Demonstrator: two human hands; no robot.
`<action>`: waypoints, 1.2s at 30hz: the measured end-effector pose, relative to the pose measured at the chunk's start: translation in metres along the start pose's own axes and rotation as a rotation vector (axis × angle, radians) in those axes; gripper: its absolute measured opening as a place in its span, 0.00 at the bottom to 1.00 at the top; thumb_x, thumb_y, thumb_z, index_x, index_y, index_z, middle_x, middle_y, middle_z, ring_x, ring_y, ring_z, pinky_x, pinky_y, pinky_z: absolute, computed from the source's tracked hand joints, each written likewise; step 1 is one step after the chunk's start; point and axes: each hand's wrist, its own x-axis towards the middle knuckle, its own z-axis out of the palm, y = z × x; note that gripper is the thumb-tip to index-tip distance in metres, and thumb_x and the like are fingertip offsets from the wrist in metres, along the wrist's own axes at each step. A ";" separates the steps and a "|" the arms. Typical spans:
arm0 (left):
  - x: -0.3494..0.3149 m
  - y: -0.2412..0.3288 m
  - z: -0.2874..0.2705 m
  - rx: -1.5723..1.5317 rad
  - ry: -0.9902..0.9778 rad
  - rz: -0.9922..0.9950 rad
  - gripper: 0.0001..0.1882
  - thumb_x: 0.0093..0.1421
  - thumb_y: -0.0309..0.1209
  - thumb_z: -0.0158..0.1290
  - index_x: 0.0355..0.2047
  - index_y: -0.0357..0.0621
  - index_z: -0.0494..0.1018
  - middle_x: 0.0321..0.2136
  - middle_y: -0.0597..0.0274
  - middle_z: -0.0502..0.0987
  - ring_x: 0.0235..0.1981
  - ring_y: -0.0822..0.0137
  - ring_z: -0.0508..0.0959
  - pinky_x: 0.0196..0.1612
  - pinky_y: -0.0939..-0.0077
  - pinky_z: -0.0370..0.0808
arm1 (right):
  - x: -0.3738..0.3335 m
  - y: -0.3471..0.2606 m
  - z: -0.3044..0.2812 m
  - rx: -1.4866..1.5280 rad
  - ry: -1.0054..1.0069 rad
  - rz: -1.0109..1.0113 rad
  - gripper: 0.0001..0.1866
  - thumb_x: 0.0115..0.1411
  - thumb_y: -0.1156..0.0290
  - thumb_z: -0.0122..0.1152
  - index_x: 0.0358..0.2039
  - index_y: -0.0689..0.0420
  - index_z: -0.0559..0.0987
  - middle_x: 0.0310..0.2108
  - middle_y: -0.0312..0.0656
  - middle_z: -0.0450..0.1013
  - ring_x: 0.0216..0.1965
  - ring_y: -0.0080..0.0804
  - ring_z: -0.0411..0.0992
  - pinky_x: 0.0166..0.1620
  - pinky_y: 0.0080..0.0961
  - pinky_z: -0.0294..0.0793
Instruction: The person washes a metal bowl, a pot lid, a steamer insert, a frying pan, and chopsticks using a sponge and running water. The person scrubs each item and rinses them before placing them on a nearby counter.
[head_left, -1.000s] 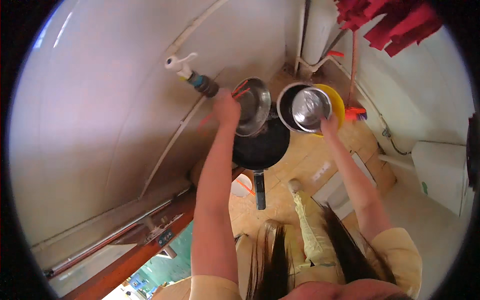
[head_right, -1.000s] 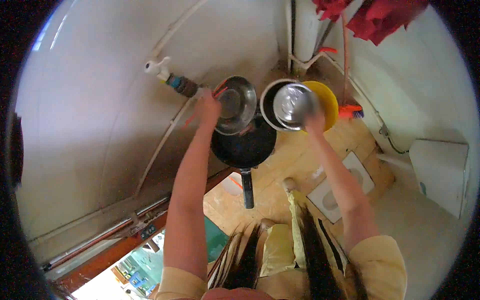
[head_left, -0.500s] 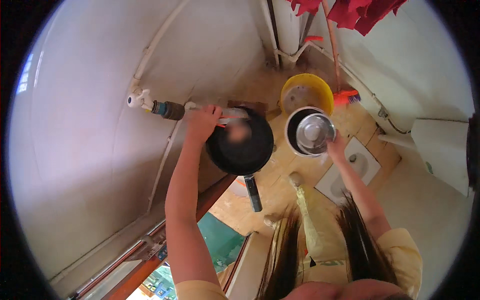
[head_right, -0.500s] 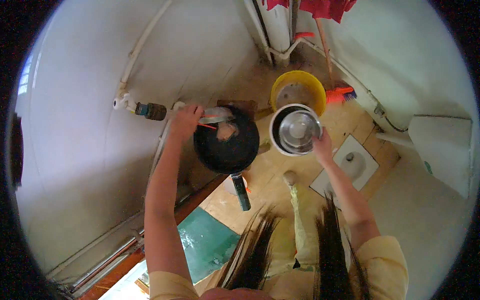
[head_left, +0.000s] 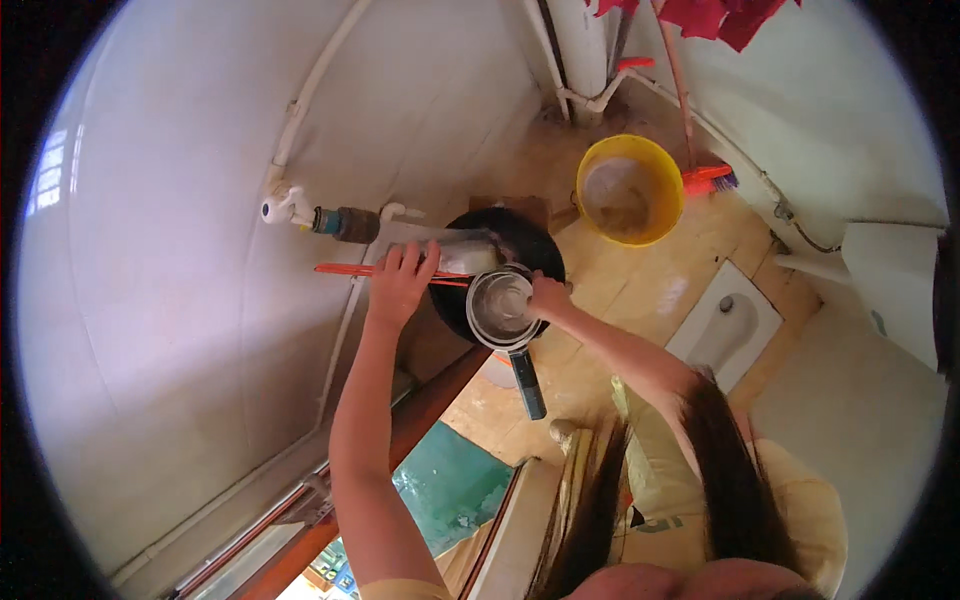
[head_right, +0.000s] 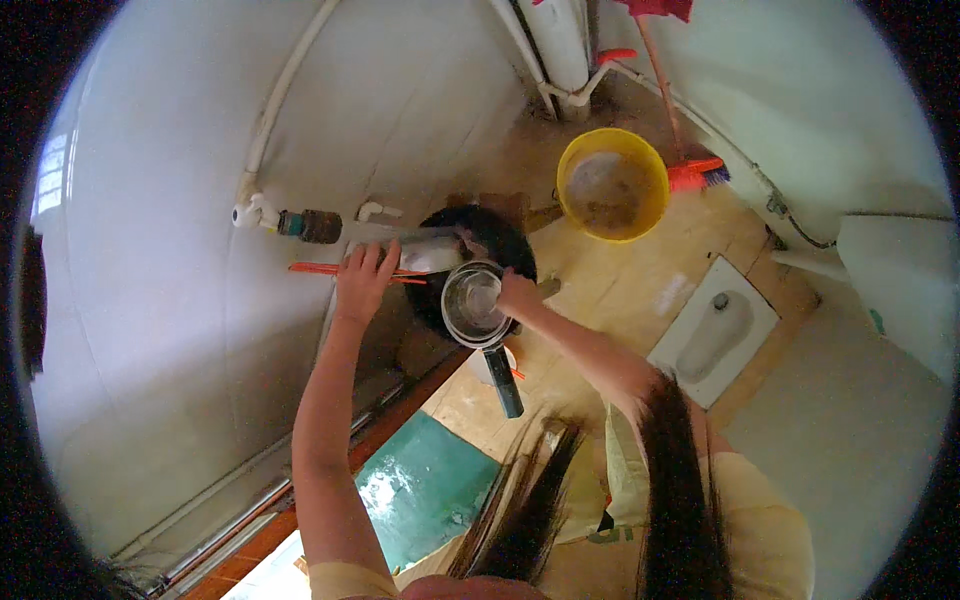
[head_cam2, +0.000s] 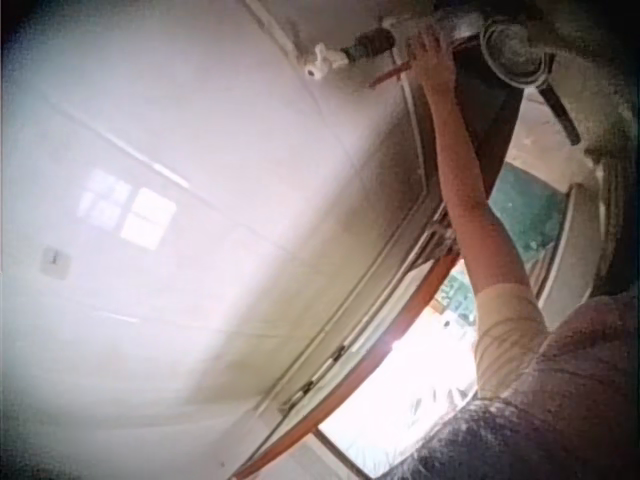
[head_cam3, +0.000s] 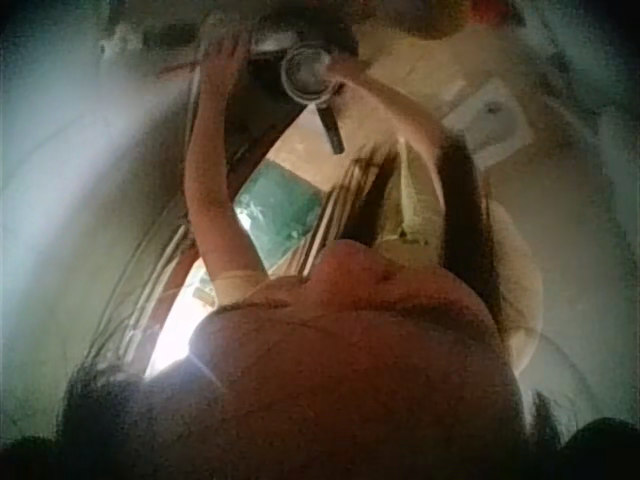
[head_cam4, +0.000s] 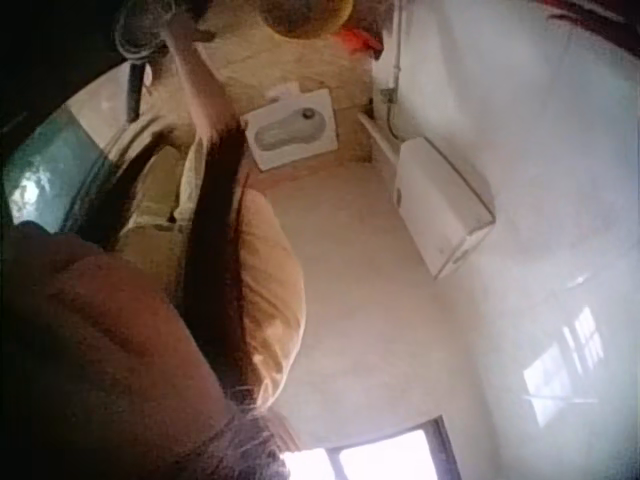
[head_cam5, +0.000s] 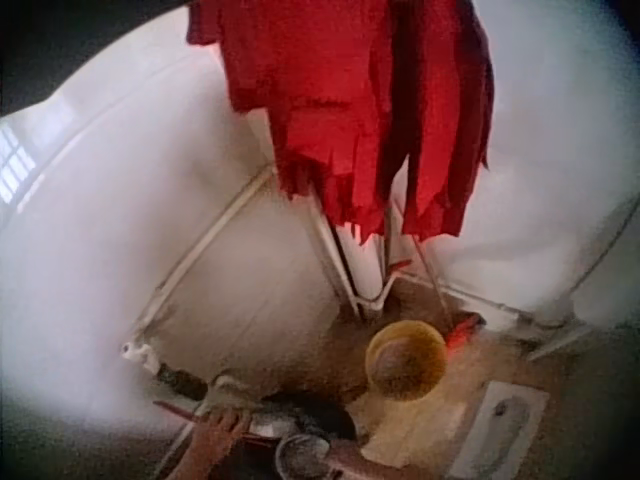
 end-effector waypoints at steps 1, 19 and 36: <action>-0.004 -0.001 -0.003 0.018 0.014 0.007 0.20 0.44 0.29 0.48 0.41 0.50 0.66 0.33 0.62 0.66 0.31 0.64 0.68 0.29 0.72 0.70 | 0.008 0.000 0.001 -0.039 -0.037 0.014 0.23 0.43 0.60 0.58 0.37 0.61 0.68 0.27 0.52 0.72 0.31 0.47 0.72 0.38 0.45 0.68; -0.009 -0.017 0.022 -0.036 0.008 0.089 0.18 0.42 0.28 0.48 0.37 0.45 0.68 0.30 0.61 0.66 0.32 0.63 0.68 0.28 0.71 0.71 | 0.101 -0.026 -0.003 0.579 0.294 -0.477 0.07 0.46 0.73 0.58 0.28 0.60 0.74 0.28 0.44 0.72 0.26 0.32 0.70 0.29 0.26 0.67; 0.005 -0.005 0.023 -0.163 0.260 -0.140 0.06 0.40 0.26 0.49 0.21 0.46 0.63 0.23 0.61 0.63 0.23 0.61 0.65 0.19 0.69 0.64 | 0.070 -0.118 -0.074 1.275 -0.271 -0.465 0.16 0.53 0.67 0.54 0.41 0.58 0.69 0.36 0.36 0.67 0.38 0.19 0.63 0.42 0.19 0.63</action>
